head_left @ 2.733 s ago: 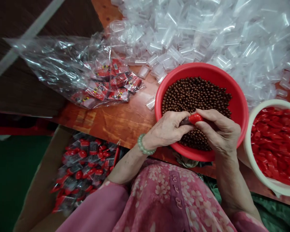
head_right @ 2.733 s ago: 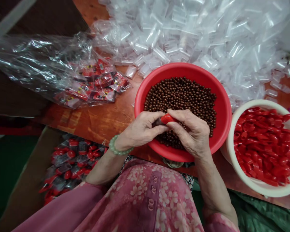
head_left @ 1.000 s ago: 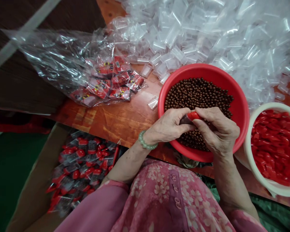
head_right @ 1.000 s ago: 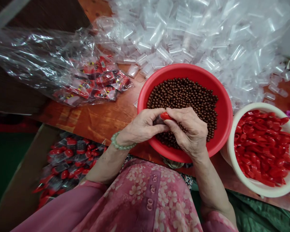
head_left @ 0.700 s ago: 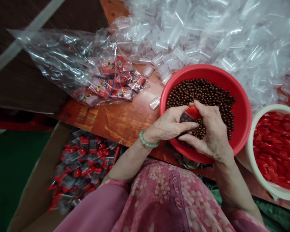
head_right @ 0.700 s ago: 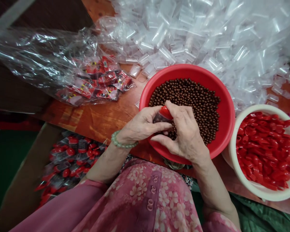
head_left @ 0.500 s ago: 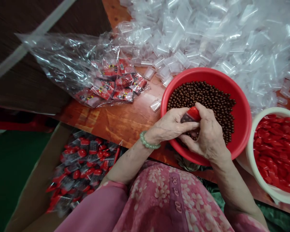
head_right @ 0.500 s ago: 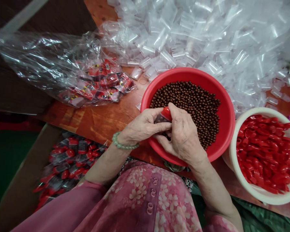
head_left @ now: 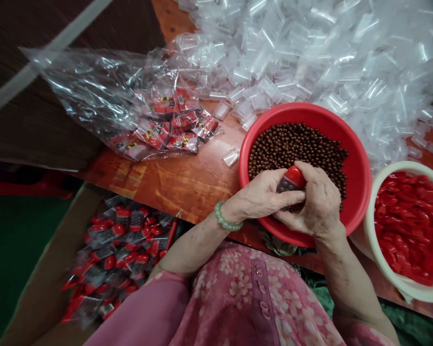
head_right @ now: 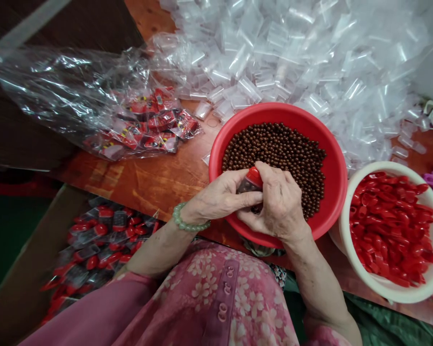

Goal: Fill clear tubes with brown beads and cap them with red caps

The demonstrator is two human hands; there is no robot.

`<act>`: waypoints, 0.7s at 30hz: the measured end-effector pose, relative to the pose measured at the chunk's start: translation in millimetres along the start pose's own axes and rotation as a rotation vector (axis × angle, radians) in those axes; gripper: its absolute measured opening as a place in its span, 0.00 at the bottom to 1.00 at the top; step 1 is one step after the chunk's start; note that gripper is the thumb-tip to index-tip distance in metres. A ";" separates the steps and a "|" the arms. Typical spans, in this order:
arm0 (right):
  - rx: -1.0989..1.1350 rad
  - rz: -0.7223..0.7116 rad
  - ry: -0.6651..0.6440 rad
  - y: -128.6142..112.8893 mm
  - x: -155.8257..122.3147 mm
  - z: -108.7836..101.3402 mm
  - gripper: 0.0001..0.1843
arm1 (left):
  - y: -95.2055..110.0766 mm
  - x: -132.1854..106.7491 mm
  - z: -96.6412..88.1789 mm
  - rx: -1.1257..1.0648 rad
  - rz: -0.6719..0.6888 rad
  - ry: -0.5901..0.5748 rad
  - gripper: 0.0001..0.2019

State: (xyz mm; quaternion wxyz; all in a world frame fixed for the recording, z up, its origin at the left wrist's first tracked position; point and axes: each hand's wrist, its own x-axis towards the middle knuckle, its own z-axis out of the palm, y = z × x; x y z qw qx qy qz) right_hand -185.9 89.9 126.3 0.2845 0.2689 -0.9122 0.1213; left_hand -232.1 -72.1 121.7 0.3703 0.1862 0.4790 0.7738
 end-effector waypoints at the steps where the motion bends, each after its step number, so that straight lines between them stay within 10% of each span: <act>1: 0.000 -0.006 0.009 1.2 -1.1 -1.1 0.41 | -0.2 0.0 0.2 -0.008 -0.004 -0.038 0.17; 21: 0.100 -0.002 0.016 -0.3 0.9 2.8 0.42 | -8.9 -2.7 -2.5 0.083 0.123 0.001 0.12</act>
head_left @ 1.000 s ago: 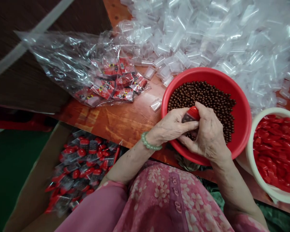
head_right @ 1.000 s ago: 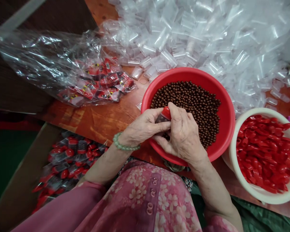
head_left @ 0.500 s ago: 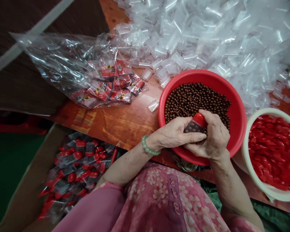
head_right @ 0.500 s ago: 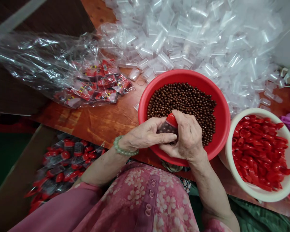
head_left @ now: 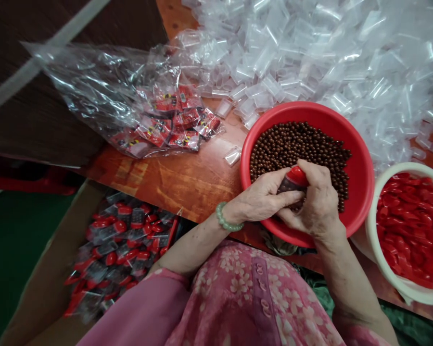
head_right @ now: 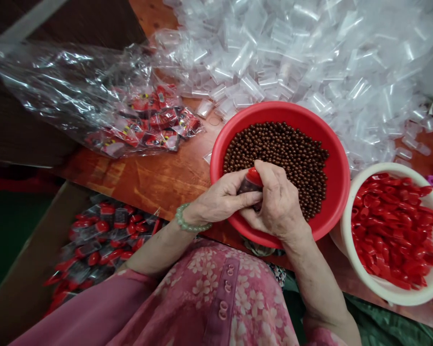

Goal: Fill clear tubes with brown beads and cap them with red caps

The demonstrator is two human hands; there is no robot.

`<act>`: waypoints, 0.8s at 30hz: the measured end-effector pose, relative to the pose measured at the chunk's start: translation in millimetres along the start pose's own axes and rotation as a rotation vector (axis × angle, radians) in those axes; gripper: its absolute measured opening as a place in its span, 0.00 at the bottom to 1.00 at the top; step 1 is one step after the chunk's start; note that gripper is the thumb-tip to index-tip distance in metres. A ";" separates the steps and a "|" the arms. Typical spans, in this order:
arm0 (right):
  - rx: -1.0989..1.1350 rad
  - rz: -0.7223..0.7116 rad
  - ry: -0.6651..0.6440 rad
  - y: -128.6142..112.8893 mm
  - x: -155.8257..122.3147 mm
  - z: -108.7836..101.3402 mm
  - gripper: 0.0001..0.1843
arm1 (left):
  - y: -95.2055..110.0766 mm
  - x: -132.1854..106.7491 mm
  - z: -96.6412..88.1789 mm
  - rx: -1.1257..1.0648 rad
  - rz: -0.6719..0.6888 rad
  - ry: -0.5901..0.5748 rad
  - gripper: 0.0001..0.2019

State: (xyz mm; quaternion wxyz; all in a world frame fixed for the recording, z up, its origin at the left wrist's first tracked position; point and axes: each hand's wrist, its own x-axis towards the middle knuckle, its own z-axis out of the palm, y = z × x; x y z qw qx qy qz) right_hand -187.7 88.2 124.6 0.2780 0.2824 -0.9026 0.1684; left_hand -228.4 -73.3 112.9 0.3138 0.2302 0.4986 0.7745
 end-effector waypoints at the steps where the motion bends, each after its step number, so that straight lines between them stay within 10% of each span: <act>1: 0.042 0.025 -0.023 -0.4 -0.4 -0.9 0.44 | -0.1 -0.4 0.2 0.035 0.024 0.022 0.12; 5: 0.283 0.132 -0.094 2.0 -5.8 -8.5 0.47 | 0.6 -1.0 -1.3 0.192 0.073 0.067 0.15; 16: 0.356 0.381 -0.024 2.1 4.6 -29.4 0.11 | 5.4 0.9 -7.8 0.476 -0.046 -0.042 0.07; 24: 0.462 0.554 0.137 -4.0 -6.8 -11.3 0.12 | 6.7 0.0 -8.1 0.451 -0.012 -0.032 0.07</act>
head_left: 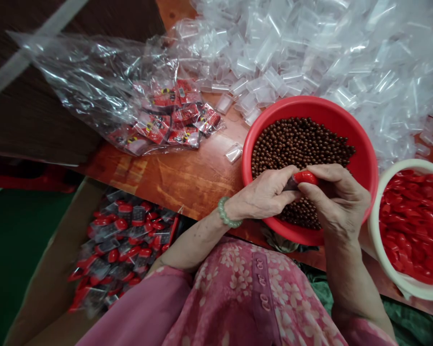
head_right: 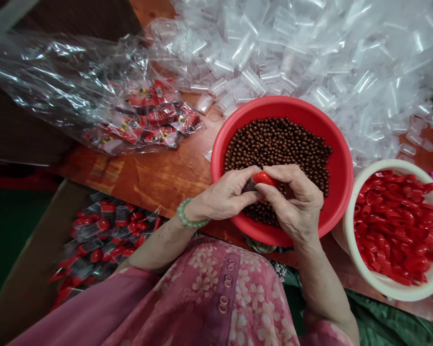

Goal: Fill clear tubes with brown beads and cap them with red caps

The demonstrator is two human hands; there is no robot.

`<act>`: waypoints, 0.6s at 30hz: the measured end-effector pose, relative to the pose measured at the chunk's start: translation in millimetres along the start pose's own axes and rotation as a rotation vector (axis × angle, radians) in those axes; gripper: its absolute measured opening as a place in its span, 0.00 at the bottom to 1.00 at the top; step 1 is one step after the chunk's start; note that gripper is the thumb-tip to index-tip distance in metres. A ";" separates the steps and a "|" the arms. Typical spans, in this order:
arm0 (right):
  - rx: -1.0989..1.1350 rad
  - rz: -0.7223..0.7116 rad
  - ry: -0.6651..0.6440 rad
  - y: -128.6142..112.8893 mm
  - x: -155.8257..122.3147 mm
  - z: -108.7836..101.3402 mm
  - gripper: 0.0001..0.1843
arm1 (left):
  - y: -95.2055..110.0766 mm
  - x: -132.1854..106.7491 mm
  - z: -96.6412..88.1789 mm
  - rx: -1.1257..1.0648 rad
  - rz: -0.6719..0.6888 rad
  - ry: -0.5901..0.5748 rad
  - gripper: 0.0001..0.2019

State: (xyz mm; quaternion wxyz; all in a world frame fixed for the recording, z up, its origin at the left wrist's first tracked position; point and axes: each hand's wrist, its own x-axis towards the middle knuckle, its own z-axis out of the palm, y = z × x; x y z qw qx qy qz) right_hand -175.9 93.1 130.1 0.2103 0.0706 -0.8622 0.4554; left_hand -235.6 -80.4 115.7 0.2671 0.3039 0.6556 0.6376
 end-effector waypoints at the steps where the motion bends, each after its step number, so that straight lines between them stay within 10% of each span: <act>1: 0.033 0.003 0.014 1.7 -0.8 1.7 0.13 | 0.2 -0.2 0.1 0.001 0.001 0.004 0.08; 13: 0.182 0.114 0.033 8.2 -4.4 5.0 0.12 | 0.3 -0.8 6.2 0.013 -0.034 0.086 0.07; 18: 0.235 0.165 0.026 6.8 -2.3 6.0 0.13 | -2.6 -1.3 9.0 -0.035 -0.039 0.102 0.30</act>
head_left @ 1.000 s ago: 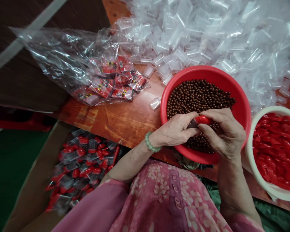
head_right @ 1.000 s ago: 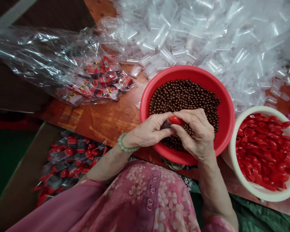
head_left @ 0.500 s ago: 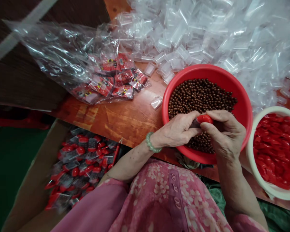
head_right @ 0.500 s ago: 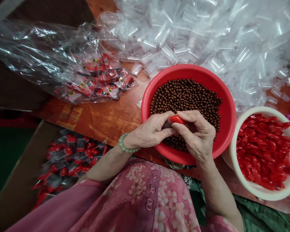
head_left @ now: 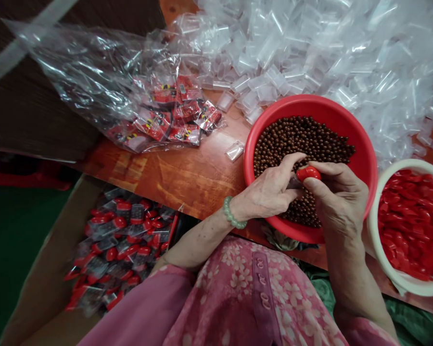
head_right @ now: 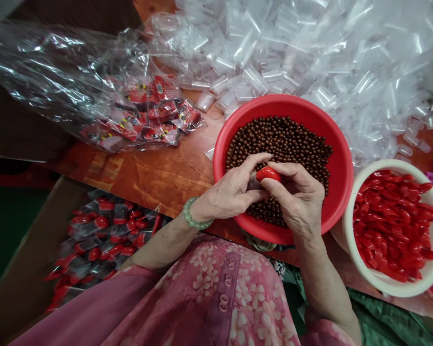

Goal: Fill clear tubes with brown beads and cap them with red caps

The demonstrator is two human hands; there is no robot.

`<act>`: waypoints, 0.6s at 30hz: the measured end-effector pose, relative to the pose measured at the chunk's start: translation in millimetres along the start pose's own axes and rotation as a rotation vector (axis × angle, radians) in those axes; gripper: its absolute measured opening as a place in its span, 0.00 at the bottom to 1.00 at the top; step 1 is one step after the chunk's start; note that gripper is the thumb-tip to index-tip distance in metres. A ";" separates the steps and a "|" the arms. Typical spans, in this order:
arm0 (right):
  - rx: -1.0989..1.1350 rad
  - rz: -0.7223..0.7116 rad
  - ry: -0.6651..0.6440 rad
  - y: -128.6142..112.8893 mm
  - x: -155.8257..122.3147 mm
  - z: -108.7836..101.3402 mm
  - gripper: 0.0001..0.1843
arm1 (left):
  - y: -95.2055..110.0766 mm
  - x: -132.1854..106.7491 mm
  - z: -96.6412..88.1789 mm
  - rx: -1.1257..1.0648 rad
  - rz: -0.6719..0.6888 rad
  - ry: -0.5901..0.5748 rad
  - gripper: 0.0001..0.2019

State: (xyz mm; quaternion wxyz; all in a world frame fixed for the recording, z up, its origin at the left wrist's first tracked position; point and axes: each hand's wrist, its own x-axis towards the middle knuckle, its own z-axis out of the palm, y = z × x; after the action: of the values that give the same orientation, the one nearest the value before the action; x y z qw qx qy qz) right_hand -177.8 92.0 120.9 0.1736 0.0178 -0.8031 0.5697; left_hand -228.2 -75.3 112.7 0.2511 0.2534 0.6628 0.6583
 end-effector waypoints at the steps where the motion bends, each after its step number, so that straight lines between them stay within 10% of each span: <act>1: 0.006 -0.002 0.006 -0.2 0.1 0.4 0.14 | 0.2 0.0 -0.1 -0.009 -0.003 -0.006 0.34; 18: 0.245 0.147 -0.057 1.3 6.9 0.4 0.10 | 0.4 2.7 -2.7 -0.125 -0.022 -0.048 0.38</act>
State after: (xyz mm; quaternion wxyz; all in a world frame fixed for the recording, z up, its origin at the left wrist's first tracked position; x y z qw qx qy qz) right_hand -184.7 93.3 121.7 0.1052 -0.0037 -0.7313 0.6739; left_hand -232.0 -75.5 113.1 0.2895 0.2458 0.6168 0.6894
